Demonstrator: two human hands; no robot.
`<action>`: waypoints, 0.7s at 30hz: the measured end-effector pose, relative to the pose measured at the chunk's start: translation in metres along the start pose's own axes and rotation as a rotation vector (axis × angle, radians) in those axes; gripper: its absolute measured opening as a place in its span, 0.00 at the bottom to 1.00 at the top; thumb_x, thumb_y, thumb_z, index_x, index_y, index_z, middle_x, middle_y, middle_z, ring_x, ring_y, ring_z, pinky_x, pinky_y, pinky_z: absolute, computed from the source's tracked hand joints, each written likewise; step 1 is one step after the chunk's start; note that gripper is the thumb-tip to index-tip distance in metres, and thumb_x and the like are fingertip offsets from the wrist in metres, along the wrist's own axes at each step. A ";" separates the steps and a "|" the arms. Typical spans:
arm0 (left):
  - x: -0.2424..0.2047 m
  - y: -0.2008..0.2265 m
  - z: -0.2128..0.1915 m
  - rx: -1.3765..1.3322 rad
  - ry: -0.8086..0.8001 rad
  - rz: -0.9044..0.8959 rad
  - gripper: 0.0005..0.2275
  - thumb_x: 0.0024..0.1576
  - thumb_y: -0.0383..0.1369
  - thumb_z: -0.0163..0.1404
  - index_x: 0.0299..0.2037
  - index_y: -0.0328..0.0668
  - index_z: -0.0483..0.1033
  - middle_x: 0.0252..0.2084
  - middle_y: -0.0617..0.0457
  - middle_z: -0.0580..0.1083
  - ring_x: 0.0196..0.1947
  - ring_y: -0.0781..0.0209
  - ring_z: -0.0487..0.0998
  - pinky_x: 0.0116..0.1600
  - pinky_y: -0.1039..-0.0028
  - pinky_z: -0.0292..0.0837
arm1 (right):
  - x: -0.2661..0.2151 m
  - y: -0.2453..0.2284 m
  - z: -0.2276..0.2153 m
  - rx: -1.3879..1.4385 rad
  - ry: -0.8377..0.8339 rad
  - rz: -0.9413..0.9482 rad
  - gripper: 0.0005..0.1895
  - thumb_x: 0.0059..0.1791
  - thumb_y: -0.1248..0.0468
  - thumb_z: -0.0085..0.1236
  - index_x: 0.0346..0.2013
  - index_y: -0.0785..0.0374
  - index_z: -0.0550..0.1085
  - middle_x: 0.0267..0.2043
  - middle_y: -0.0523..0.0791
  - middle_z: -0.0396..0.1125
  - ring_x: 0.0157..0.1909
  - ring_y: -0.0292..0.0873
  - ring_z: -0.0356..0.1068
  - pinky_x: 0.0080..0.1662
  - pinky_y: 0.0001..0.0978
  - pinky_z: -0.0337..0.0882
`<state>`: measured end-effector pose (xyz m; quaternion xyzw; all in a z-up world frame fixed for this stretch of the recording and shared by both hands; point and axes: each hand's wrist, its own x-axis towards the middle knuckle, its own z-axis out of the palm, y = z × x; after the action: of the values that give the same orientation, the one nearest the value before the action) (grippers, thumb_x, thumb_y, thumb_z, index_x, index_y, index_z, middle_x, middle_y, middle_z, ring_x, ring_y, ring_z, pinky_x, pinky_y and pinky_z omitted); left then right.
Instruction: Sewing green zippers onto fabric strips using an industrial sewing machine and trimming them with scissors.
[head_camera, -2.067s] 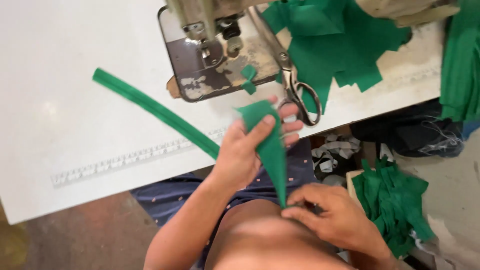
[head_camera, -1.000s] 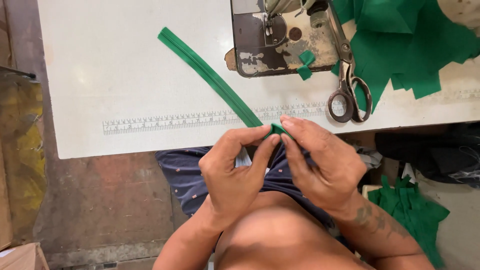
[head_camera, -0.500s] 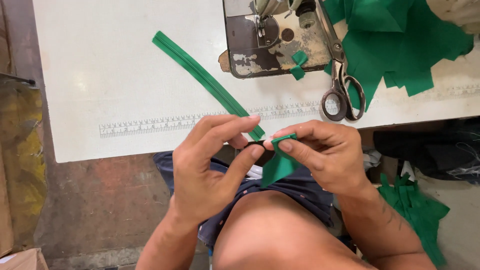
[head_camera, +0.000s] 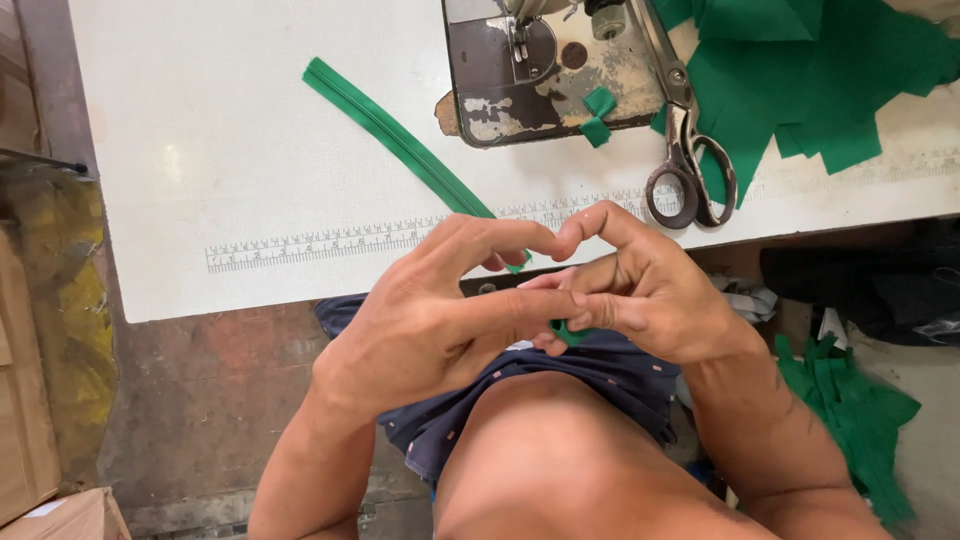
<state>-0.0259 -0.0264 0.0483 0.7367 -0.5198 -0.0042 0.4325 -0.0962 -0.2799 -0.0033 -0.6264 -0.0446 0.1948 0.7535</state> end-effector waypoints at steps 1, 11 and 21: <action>0.001 -0.001 0.002 -0.034 0.020 0.022 0.07 0.73 0.29 0.50 0.55 0.50 0.81 0.64 0.43 0.73 0.52 0.44 0.78 0.59 0.57 0.79 | 0.001 0.003 -0.001 0.132 -0.054 -0.019 0.23 0.56 0.65 0.61 0.59 0.62 0.60 0.33 0.54 0.79 0.52 0.56 0.82 0.51 0.47 0.85; -0.002 -0.003 0.011 0.023 0.040 -0.078 0.05 0.71 0.31 0.51 0.49 0.37 0.75 0.42 0.47 0.79 0.42 0.49 0.82 0.49 0.61 0.78 | -0.003 0.010 0.024 -0.471 0.298 -0.534 0.15 0.50 0.61 0.71 0.49 0.62 0.78 0.51 0.49 0.78 0.61 0.46 0.79 0.83 0.60 0.67; -0.004 0.004 0.005 -0.188 0.073 -0.286 0.19 0.62 0.41 0.63 0.62 0.50 0.77 0.47 0.53 0.84 0.47 0.62 0.88 0.53 0.73 0.86 | -0.005 0.022 0.023 0.065 0.307 -0.219 0.07 0.52 0.67 0.67 0.39 0.68 0.77 0.38 0.54 0.80 0.46 0.56 0.86 0.50 0.43 0.91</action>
<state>-0.0331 -0.0267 0.0454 0.7592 -0.3909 -0.0876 0.5129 -0.1129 -0.2577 -0.0187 -0.6155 0.0096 0.0151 0.7879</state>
